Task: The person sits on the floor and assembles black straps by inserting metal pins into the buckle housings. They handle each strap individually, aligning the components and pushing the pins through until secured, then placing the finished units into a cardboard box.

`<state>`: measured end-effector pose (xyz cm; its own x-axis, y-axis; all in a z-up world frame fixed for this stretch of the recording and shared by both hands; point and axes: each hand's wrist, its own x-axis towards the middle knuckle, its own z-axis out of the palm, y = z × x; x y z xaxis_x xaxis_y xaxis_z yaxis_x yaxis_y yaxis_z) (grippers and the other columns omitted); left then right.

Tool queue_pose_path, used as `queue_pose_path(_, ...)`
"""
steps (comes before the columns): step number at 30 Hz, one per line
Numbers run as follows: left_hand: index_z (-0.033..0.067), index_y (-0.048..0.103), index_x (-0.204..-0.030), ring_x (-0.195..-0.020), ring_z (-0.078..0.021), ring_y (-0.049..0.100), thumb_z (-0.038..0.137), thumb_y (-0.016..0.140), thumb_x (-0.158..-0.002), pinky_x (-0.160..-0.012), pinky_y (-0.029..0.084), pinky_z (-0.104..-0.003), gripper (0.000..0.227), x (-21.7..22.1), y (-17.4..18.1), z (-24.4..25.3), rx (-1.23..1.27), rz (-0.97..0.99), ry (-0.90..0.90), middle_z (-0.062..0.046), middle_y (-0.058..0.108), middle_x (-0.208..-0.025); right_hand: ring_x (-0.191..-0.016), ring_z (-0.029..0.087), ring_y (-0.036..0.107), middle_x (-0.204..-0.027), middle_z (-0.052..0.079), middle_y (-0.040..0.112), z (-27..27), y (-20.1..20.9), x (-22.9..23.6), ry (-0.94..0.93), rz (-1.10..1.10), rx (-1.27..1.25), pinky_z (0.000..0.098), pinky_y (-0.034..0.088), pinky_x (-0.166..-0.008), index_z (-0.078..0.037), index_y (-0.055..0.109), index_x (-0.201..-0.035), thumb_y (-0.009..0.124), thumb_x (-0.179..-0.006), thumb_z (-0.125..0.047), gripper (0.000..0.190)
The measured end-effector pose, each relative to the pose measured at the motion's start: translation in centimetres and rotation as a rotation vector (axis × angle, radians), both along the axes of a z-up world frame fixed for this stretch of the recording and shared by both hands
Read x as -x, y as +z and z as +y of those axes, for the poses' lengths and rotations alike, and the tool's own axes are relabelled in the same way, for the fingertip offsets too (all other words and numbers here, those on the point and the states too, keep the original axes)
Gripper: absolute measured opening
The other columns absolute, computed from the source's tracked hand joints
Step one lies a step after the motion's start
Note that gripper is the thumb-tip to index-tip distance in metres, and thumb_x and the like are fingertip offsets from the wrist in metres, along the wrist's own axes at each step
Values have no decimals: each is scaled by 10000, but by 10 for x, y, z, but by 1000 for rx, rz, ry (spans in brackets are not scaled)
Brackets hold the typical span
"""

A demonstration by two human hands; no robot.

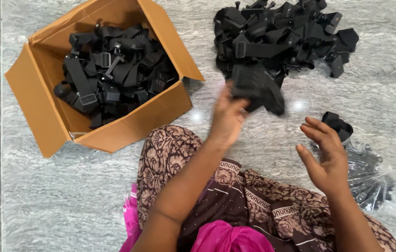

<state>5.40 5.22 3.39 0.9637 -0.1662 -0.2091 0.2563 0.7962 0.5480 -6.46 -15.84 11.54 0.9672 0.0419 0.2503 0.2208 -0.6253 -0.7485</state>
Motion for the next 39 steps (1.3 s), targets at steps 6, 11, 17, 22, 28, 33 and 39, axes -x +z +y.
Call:
queue_pose_path(6, 105, 356, -1576, -1362, -183, 408, 279, 626, -1062, -1186, 369, -668, 605, -32, 21, 134, 220, -228, 766, -55, 422, -1486, -1251, 251, 626, -1438, 156, 553, -6, -19, -9, 11, 189, -167, 366, 543, -1014, -14, 625, -1299, 652, -956, -67, 348)
queue_pose_path(11, 112, 397, -1487, -1503, -231, 260, 451, 574, -914, -1131, 223, -707, 689, -50, 20, 165, 91, 68, 614, -78, 290, -1628, -1179, 227, 674, -1414, 128, 587, 4, -26, -10, 43, 271, -185, 372, 557, -997, -49, 605, -1337, 658, -948, -69, 393)
queue_pose_path(17, 50, 525, -1431, -1290, -308, 554, 439, 450, -1071, -1108, 450, -534, 535, -41, 16, 112, 51, -121, -10, -176, 579, -1411, -1046, 194, 718, -1411, 109, 592, 28, 7, 12, 312, -96, 5, 373, 563, -972, -138, 259, -1579, 731, -899, -79, 830)
queue_pose_path(22, 42, 538, -1430, -1152, -265, 625, 466, 390, -1107, -1029, 502, -452, 553, -33, 14, 94, -89, -178, -180, -154, 661, -1270, -1008, 241, 743, -1284, 158, 647, 28, 77, 54, 756, -252, -115, 380, 608, -919, -64, 434, -1353, 700, -939, -57, 492)
queue_pose_path(28, 39, 533, -1407, -1086, -245, 638, 438, 373, -1126, -977, 518, -418, 513, -25, 20, 74, -284, -190, -180, -144, 679, -1178, -962, 298, 772, -1133, 217, 713, 14, 119, 89, 794, -354, -212, 388, 661, -855, 24, 644, -1082, 663, -987, -30, 111)
queue_pose_path(33, 34, 529, -1391, -1008, -228, 659, 424, 378, -1126, -909, 543, -396, 495, -17, 15, 48, -474, -206, -184, -147, 698, -1115, -1025, 336, 759, -1137, 233, 735, -7, 120, 103, 840, -342, -268, 392, 661, -927, 45, 677, -1086, 629, -1061, -31, 93)
queue_pose_path(39, 56, 502, -1390, -944, -187, 656, 419, 346, -1110, -828, 539, -339, 484, -26, -2, 13, -697, -208, -262, -125, 703, -1092, -918, 256, 811, -1035, 169, 786, 16, 112, 127, 539, -453, -442, 380, 661, -805, -39, 657, -925, 744, -1009, -19, 123)
